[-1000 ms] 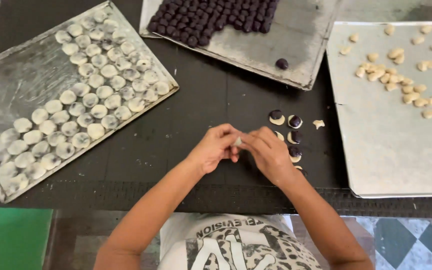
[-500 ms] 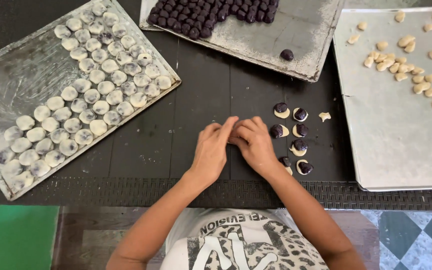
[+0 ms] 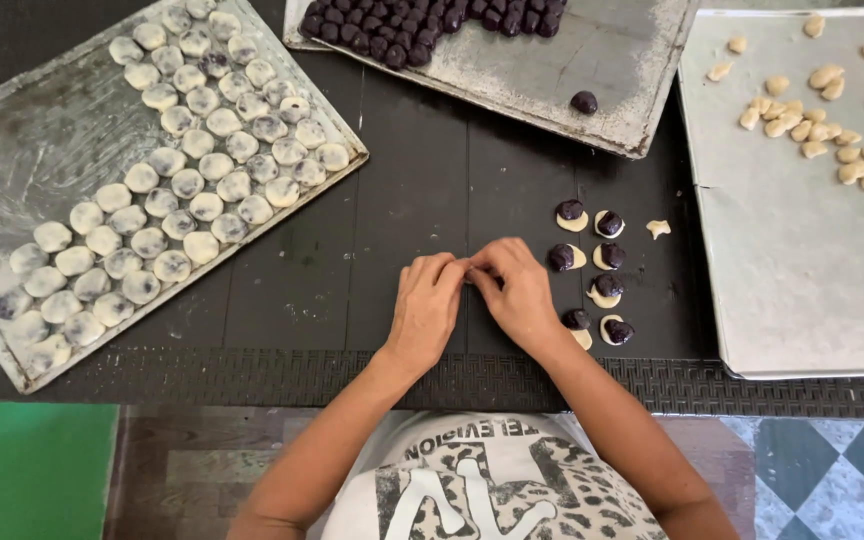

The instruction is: The person assembles small confections by hand, placing dark round centers onto light-colored dough pieces on a table. They then arrange the assembled items onto a metal tray and later handle additional light-colored dough pieces.

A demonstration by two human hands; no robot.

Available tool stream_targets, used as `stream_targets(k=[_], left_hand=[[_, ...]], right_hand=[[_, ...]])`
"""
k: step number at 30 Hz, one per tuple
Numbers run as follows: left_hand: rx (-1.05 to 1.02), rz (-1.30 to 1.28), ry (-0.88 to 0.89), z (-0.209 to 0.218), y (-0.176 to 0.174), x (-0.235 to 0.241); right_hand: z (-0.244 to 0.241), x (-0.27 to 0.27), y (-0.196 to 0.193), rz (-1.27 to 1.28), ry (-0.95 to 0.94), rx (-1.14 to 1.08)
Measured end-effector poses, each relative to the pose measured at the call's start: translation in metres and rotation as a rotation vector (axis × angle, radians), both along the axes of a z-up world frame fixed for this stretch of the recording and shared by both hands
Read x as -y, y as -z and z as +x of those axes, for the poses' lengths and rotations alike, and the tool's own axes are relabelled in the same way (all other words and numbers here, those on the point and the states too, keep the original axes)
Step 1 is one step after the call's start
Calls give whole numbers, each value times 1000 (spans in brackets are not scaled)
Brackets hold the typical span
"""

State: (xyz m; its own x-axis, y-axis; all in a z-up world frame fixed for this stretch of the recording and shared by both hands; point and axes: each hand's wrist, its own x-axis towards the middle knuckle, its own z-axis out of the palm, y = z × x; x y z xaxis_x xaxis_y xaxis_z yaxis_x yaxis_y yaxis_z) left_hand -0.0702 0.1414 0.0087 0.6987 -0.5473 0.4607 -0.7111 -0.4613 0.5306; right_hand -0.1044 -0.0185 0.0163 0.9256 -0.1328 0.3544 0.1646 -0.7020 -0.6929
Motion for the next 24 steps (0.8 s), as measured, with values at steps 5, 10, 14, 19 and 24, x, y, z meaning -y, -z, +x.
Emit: stream_targets(k=[5, 10, 14, 19, 24], left_hand=[[26, 18, -21, -1, -7, -5], [-67, 79, -37, -1, -6, -9], [-72, -48, 13, 3, 4, 1], [-99, -125, 57, 3, 3, -7], [-180, -254, -56, 17, -31, -20]], right_hand=[[7, 6, 1, -41, -15, -15], [-13, 17, -6, 15, -8, -40], [-10, 11, 5, -160, -95, 47], [4, 5, -11, -26, -100, 72], [49, 14, -13, -447, -161, 267]])
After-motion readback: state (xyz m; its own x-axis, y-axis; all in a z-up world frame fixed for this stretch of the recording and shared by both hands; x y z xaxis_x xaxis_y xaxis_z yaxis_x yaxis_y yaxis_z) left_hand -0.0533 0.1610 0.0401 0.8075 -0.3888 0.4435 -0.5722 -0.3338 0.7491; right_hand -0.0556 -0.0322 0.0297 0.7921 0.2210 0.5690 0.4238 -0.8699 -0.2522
